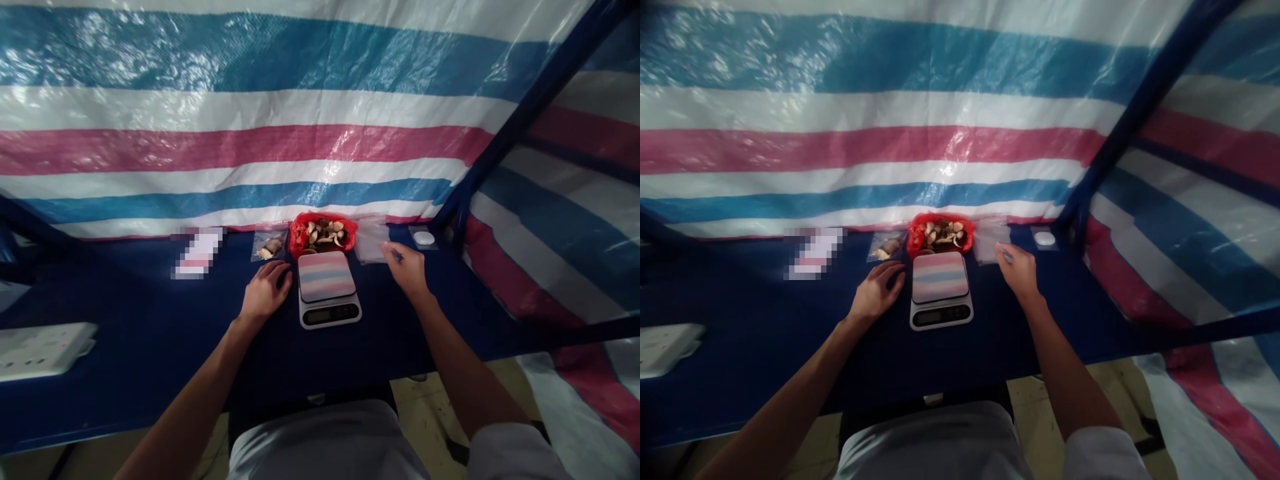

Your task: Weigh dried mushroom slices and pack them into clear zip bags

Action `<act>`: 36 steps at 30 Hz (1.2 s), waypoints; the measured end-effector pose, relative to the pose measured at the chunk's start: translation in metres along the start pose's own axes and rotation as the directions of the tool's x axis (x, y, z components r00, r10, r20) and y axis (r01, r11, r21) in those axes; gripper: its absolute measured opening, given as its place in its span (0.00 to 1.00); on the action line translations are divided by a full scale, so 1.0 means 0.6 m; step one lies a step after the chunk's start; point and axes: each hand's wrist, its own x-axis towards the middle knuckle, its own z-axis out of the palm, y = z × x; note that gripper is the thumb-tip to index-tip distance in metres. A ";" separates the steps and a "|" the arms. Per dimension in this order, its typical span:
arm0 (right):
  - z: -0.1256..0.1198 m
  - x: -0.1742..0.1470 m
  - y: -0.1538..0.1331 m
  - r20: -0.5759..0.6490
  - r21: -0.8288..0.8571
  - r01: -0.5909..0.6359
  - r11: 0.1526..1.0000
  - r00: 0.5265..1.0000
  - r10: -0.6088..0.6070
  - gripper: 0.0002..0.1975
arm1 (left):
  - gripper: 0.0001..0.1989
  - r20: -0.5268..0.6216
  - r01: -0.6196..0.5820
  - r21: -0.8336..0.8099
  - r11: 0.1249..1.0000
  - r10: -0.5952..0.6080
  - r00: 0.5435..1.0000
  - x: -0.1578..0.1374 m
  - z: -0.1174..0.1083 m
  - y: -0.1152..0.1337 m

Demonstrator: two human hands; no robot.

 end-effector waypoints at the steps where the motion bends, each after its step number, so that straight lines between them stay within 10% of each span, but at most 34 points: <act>1: -0.006 0.004 -0.011 -0.013 0.037 -0.009 0.999 1.000 0.010 0.18 | 0.19 -0.003 0.001 -0.032 0.999 -0.001 1.000 0.003 -0.005 0.004; 7: -0.018 0.021 -0.075 0.027 0.367 -0.122 0.922 0.992 0.121 0.18 | 0.21 -0.013 0.048 -0.404 0.913 -0.058 0.998 0.045 -0.028 0.050; 12: 0.019 0.028 -0.122 0.169 0.647 -0.265 0.715 0.964 0.205 0.17 | 0.23 0.276 0.328 -0.752 0.572 -0.179 0.944 0.087 -0.020 0.107; 18: 0.068 0.029 -0.168 0.301 0.857 -0.377 0.350 0.919 0.254 0.16 | 0.24 0.478 0.518 -0.830 0.206 -0.215 0.852 0.105 -0.007 0.134; 24: 0.091 0.027 -0.179 0.310 0.911 -0.368 0.189 0.909 0.278 0.14 | 0.27 0.560 0.561 -0.827 -0.024 -0.116 0.820 0.097 -0.020 0.115; 32: 0.101 0.024 -0.153 0.412 0.814 -0.494 0.307 0.862 0.295 0.19 | 0.21 0.392 0.414 -0.909 0.044 -0.247 0.886 0.111 -0.023 0.070; 36: 0.089 0.041 -0.139 0.538 0.721 -0.556 0.412 0.825 0.172 0.26 | 0.21 0.222 0.301 -0.917 0.260 -0.294 0.930 0.125 -0.032 0.045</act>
